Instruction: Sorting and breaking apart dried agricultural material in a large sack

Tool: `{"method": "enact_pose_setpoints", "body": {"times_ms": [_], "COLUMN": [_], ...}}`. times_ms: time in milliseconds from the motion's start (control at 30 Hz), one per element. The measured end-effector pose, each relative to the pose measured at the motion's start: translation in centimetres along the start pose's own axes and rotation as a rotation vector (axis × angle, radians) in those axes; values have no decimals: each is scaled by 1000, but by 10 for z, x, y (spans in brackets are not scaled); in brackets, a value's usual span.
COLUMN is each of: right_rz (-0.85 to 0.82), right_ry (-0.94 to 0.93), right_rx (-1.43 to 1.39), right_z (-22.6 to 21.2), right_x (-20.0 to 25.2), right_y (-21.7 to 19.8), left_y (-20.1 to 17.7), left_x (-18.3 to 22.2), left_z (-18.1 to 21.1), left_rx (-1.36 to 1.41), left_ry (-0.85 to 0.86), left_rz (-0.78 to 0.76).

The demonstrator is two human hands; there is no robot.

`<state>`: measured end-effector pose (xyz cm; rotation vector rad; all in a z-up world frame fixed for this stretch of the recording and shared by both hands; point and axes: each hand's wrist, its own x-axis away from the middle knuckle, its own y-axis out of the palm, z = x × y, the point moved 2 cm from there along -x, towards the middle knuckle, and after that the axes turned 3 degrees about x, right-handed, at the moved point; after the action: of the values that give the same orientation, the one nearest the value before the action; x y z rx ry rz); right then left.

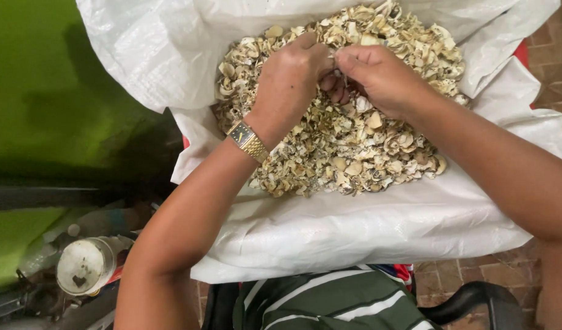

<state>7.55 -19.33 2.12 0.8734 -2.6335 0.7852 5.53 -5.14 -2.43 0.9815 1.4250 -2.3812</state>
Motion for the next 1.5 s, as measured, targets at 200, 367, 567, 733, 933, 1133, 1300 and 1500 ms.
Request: {"method": "enact_pose_setpoints", "body": {"times_ms": [200, 367, 567, 733, 933, 1133, 1300, 1500], "right_rz": [69, -30, 143, 172, -113, -80, -111, 84], "right_ry": [-62, -23, -345, -1105, -1190, -1100, -632, -1212], "right_rx": [-399, -211, 144, 528, 1228, 977, 379, 970], "right_z": [29, 21, 12, 10, 47, 33, -1, 23], "right_x": [-26, -14, 3, 25, 10, 4, 12, -13], "right_y": [-5, 1, 11, 51, 92, 77, 46, 41], "left_y": [4, 12, -1, -17, -19, -29, -27, -37], "left_x": [2, 8, -2, -12, -8, -2, -5, -10], "left_z": [22, 16, -1, -16, -10, -14, -22, -19], "left_rx": [11, -163, -121, 20, 471, 723, 867, 716], "left_ry": [-26, -16, -77, -114, -193, -650, -677, -771], "left_rz": [-44, -95, -124, 55, -127, -376, -172, -208]}}
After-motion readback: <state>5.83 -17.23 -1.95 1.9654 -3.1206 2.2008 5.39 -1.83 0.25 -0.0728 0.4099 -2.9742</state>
